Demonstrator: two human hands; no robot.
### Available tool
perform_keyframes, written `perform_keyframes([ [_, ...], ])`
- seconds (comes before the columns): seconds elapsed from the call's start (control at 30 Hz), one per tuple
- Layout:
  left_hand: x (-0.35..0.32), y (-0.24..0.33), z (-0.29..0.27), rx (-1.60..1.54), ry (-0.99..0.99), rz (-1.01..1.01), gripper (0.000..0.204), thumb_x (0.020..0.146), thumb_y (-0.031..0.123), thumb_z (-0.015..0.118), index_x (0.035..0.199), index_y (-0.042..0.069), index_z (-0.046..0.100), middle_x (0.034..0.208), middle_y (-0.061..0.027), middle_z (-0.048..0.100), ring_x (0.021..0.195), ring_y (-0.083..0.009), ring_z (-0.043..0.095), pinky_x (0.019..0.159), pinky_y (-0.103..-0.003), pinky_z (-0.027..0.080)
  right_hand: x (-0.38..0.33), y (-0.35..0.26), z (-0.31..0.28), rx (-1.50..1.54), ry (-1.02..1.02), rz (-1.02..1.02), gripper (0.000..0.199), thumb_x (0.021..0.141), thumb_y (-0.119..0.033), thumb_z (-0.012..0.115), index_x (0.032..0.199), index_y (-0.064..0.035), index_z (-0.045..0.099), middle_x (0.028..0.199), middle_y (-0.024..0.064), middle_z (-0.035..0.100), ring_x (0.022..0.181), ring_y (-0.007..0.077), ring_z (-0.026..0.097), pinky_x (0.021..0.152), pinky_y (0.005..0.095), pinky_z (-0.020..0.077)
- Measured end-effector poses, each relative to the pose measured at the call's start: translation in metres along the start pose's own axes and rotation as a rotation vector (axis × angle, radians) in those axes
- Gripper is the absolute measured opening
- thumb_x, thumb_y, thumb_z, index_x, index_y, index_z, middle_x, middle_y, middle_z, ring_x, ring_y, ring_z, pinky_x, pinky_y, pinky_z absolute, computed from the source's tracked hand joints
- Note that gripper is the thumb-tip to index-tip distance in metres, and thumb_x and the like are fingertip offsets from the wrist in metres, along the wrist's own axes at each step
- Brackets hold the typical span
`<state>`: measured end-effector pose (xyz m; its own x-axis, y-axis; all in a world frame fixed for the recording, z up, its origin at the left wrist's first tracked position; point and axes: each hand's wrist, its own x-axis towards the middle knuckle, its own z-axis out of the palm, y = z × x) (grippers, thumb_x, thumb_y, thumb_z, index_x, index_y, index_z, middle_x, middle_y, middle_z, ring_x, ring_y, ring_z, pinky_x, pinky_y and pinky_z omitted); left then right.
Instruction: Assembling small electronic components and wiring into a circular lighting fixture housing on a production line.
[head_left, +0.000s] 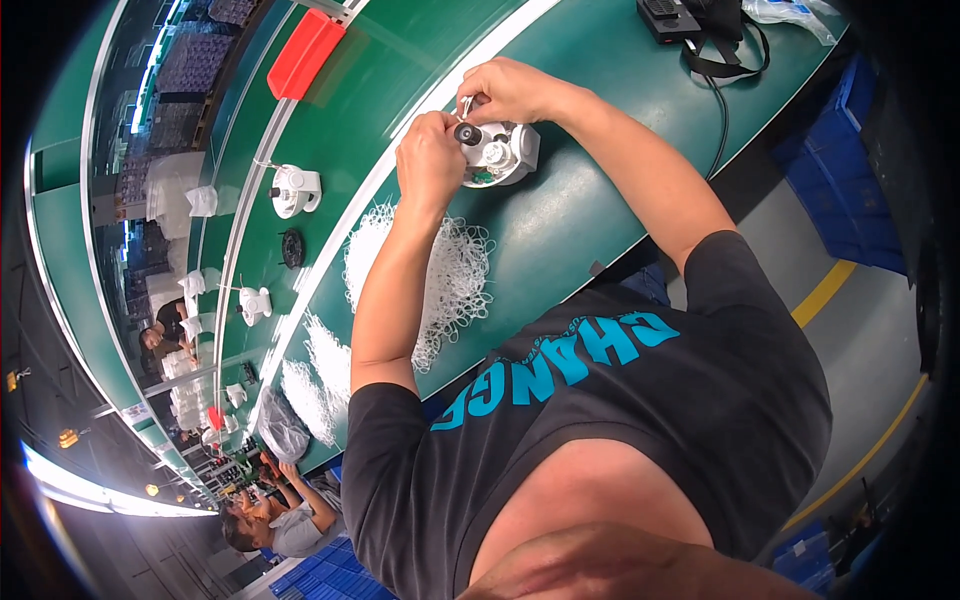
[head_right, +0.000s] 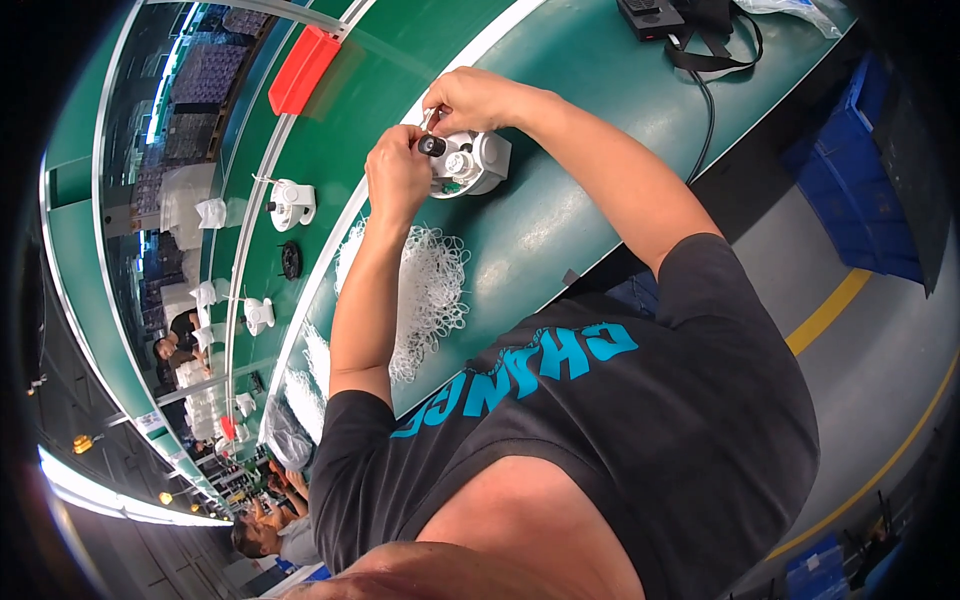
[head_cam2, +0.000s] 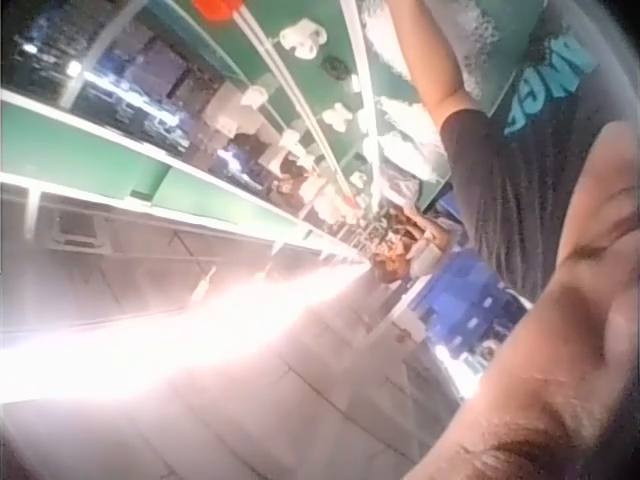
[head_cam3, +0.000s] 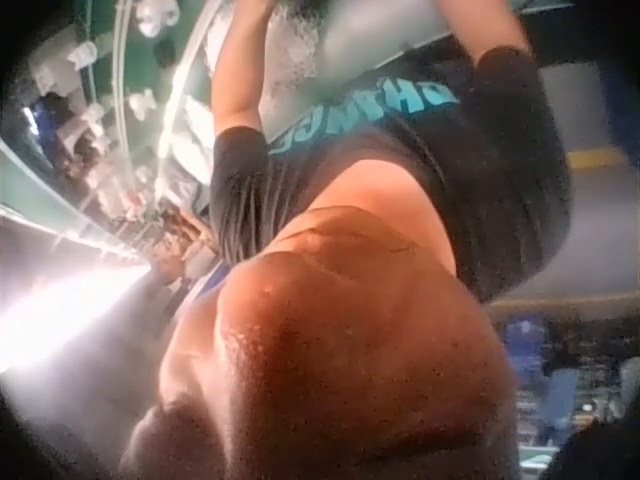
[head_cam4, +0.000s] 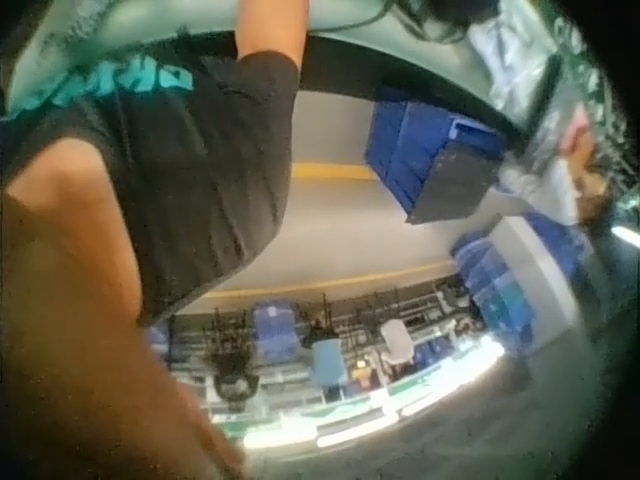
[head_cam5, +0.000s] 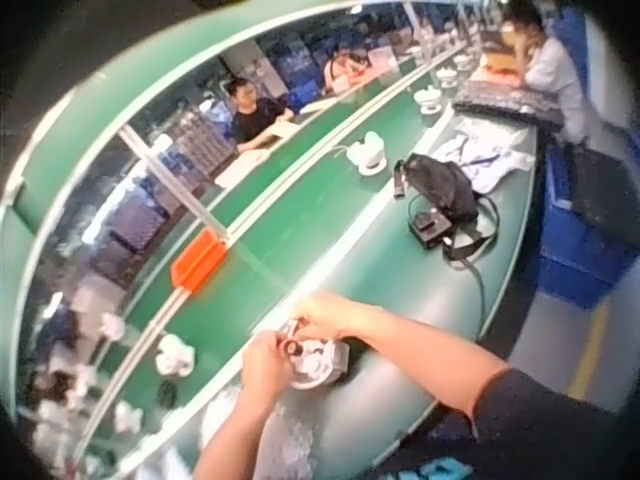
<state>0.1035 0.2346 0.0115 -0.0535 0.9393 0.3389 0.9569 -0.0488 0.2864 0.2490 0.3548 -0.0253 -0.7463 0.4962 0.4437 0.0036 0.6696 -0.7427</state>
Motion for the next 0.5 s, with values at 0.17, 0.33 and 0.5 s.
perform_keyframes([
  [0.17, -0.001, -0.002, 0.002, -0.023, 0.011, 0.036, 0.01, 0.084, 0.011, 0.064, 0.084, 0.002, 0.064, 0.087, -0.0177, 0.065, 0.077, -0.0372, 0.064, 0.07, -0.045, 0.05, -0.002, -0.005, -0.005, 0.003, -0.057, 0.074, 0.016, 0.074, -0.017, 0.071, 0.085, -0.0049, 0.069, 0.077, 0.0105, 0.062, 0.075, 0.0273, 0.061, 0.068, 0.0369, 0.0478],
  [0.33, 0.007, -0.01, -0.008, 0.089, 0.016, 0.125, 0.007, 0.084, 0.008, 0.062, 0.084, 0.001, 0.062, 0.086, -0.0177, 0.065, 0.078, -0.037, 0.064, 0.07, -0.046, 0.05, -0.006, -0.008, -0.01, -0.335, -0.07, -0.016, 0.015, 0.078, -0.017, 0.067, 0.092, -0.0094, 0.069, 0.1, 0.0029, 0.059, 0.1, 0.0234, 0.054, 0.093, 0.0384, 0.0384],
  [0.5, 0.01, -0.024, -0.01, -0.012, -0.046, 0.038, 0.012, 0.083, 0.009, 0.064, 0.09, 0.001, 0.063, 0.091, -0.0175, 0.065, 0.079, -0.0342, 0.064, 0.07, -0.042, 0.05, -0.003, -0.004, -0.012, -0.329, -0.128, 0.0, 0.02, 0.081, -0.019, 0.068, 0.099, -0.0109, 0.068, 0.109, 0.0039, 0.058, 0.104, 0.0227, 0.055, 0.097, 0.0378, 0.0376],
])
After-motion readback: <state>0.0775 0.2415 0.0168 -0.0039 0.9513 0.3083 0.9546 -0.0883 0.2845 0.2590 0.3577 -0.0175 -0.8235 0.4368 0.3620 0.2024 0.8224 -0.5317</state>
